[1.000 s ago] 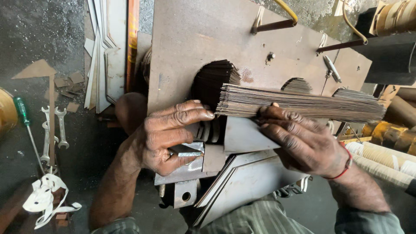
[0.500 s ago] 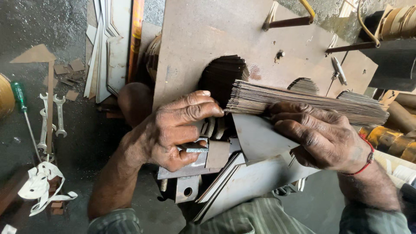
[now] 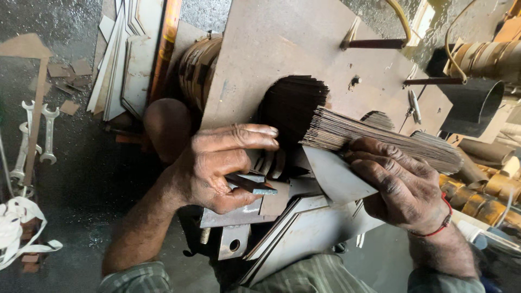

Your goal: The person repeatedly picks up thin cardboard sheets from a stack and places them into a V-shaped metal guide on a machine. The person aligns the sheets and stacks them in the guide throughout the clip.

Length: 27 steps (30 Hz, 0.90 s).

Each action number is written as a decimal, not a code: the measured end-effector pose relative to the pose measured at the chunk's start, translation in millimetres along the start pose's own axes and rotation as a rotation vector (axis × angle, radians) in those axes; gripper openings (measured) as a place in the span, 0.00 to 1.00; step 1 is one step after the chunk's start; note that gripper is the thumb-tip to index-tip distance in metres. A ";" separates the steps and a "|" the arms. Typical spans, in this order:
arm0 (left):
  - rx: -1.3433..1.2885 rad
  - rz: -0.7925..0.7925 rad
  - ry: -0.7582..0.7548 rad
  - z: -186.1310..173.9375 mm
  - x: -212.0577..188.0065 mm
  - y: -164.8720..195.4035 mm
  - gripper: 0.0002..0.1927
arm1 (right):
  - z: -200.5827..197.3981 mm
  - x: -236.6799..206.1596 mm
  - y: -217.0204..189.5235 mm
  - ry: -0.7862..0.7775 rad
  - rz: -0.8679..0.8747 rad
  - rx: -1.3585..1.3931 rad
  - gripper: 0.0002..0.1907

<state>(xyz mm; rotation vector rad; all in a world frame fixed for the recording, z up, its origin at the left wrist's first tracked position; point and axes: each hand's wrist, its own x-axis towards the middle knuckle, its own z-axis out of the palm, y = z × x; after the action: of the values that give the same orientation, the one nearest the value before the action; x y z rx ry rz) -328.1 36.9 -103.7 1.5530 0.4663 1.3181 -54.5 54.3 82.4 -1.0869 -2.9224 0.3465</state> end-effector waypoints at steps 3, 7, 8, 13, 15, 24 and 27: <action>0.007 0.019 0.051 -0.4 -8.3 -3.8 0.21 | 3.5 4.8 -5.2 0.006 0.018 -0.023 0.12; -0.011 0.033 0.071 4.2 -16.6 -10.9 0.19 | 4.7 7.8 -8.1 -0.001 0.057 -0.050 0.13; -0.017 0.044 0.066 6.6 -16.4 -12.8 0.18 | 4.1 6.5 -7.3 -0.011 0.044 -0.054 0.17; -0.165 0.062 -0.049 12.1 -2.8 -8.0 0.39 | 3.5 -20.2 7.4 -0.024 0.031 -0.054 0.31; -0.271 0.034 -0.059 11.1 5.9 4.5 0.47 | 7.0 -42.9 14.8 0.052 0.071 -0.057 0.36; 0.063 -0.482 -0.129 21.4 50.3 90.2 0.54 | 62.0 -205.6 42.1 0.288 0.309 -0.247 0.27; 0.103 -0.543 -0.072 26.8 55.5 110.2 0.44 | 90.7 -248.1 57.4 0.391 0.408 -0.201 0.22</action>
<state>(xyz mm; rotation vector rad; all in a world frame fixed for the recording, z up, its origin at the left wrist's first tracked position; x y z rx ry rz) -318.8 22.9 21.4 1.4146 0.8514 0.8276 163.8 -82.3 0.0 -1.5726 -2.4207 -0.1538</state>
